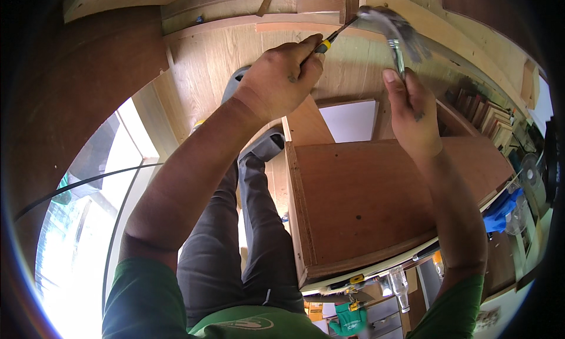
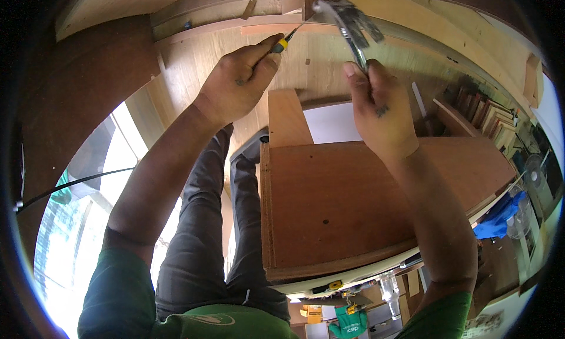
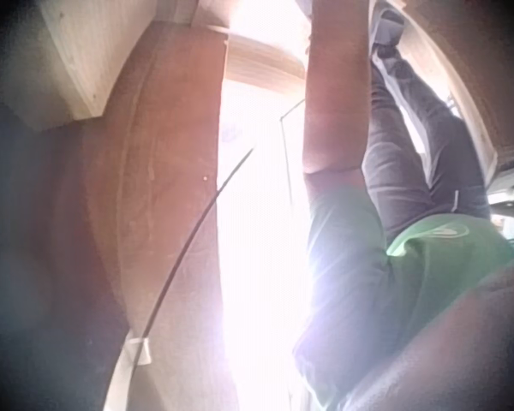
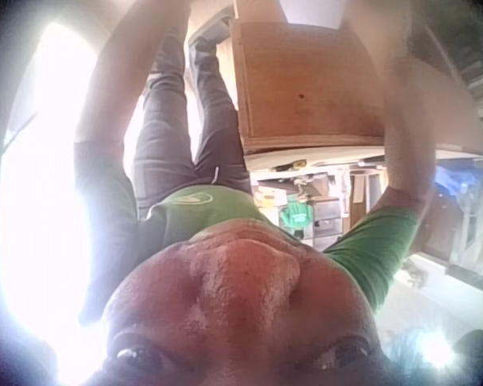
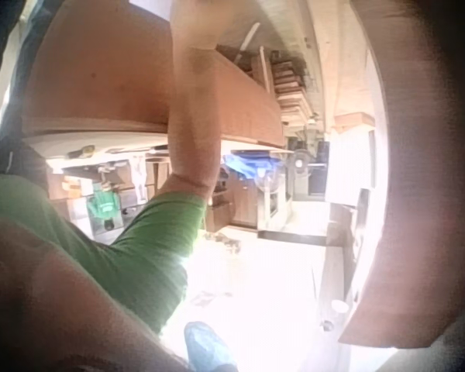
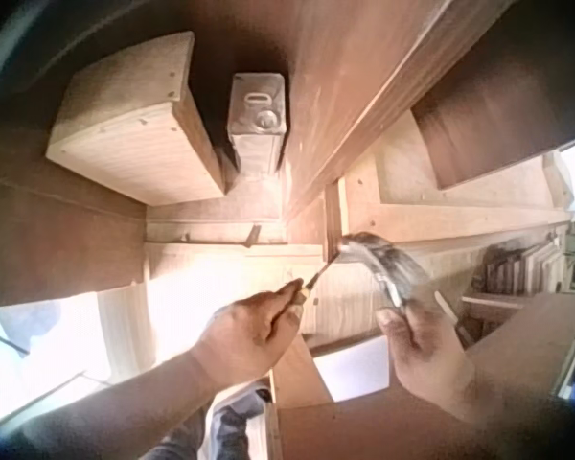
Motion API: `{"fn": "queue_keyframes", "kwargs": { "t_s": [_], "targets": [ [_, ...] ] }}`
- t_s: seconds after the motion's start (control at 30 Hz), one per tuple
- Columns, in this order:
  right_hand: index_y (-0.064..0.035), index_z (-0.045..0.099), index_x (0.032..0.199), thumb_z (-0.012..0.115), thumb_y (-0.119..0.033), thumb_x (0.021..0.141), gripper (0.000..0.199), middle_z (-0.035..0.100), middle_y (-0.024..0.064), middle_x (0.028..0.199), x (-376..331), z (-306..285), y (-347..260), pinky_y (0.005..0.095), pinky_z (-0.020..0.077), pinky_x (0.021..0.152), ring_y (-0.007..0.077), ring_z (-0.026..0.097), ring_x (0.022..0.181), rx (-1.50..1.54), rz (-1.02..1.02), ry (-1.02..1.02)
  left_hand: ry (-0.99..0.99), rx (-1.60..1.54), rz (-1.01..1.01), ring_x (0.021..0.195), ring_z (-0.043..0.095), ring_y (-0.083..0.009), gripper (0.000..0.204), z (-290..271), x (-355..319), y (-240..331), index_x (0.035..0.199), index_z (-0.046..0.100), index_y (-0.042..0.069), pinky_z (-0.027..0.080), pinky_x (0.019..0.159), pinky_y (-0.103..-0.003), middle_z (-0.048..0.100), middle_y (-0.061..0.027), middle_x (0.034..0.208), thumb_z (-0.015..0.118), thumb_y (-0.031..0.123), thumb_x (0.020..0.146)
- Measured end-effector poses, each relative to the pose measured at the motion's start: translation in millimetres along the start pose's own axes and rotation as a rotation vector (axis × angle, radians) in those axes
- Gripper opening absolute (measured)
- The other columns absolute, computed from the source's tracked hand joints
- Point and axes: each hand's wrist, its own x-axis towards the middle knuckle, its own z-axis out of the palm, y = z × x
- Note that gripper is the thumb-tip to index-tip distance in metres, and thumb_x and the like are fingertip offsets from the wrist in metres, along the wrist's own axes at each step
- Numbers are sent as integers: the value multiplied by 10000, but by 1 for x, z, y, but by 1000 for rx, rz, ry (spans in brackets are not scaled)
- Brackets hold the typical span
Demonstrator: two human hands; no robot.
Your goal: The person attaches a wooden component to a cabinet frame using a screwdriver and a hammer, then uses a utility knife to trim material along the edge of the furniture.
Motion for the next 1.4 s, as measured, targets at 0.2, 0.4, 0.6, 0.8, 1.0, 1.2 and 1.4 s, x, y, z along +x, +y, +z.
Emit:
{"fn": "queue_keyframes", "kwargs": {
  "t_s": [0.2, 0.4, 0.6, 0.8, 1.0, 1.2, 1.4],
  "targets": [
    [-26, 498, 829, 540, -268, 1054, 333, 406, 31, 599, -10, -3, -3, 311, 326, 520, 115, 365, 565, 172, -238, 115, 3, 9, -1, 671, 514, -120, 392, 1, 1, -2, 1338, 559, -63, 462, 641, -284, 552, -80, 729, 527, 193, 1043],
    [-22, 513, 840, 552, -269, 1046, 324, 440, 51, 600, 2, 1, -3, 333, 341, 511, 156, 399, 538, -54, -10, -31, 11, 29, 25, 663, 514, -130, 394, 0, 1, -3, 1339, 559, -61, 462, 637, -287, 545, -92, 719, 529, 195, 1041],
    [4, 526, 846, 580, -233, 1027, 303, 476, 162, 607, -4, -3, -2, 381, 368, 504, 254, 445, 504, 77, -197, 57, 6, -3, 40, 669, 525, -145, 396, 1, 1, -7, 1346, 556, -56, 469, 648, -291, 561, -104, 735, 524, 196, 1043],
    [-4, 520, 829, 601, -202, 1012, 281, 473, 154, 581, 1, 2, 1, 386, 378, 498, 263, 447, 496, -33, -71, 20, 8, 28, 42, 689, 549, -155, 403, 1, 1, -8, 1357, 547, -55, 480, 669, -294, 573, -113, 758, 526, 198, 1044],
    [-19, 512, 846, 550, -238, 1051, 303, 429, 18, 632, -8, 0, -5, 301, 320, 515, 97, 367, 583, 27, -137, 9, 12, 58, 73, 702, 560, -164, 401, 0, 2, -10, 1357, 549, -51, 485, 681, -302, 577, -124, 773, 527, 198, 1043],
    [-14, 520, 855, 547, -240, 1051, 301, 427, 45, 629, 2, 6, -4, 311, 345, 529, 115, 361, 585, -155, -57, -38, 15, 68, 69, 699, 556, -164, 398, -1, 1, -9, 1357, 550, -49, 482, 677, -305, 577, -124, 763, 522, 192, 1041],
    [-34, 512, 845, 561, -242, 1047, 294, 373, 23, 611, -3, -2, -4, 313, 313, 524, 110, 341, 579, -7, -82, 23, 1, 34, 46, 679, 542, -153, 393, -1, 1, -9, 1349, 555, -48, 473, 662, -300, 567, -113, 752, 516, 192, 1041]
  ]
}}
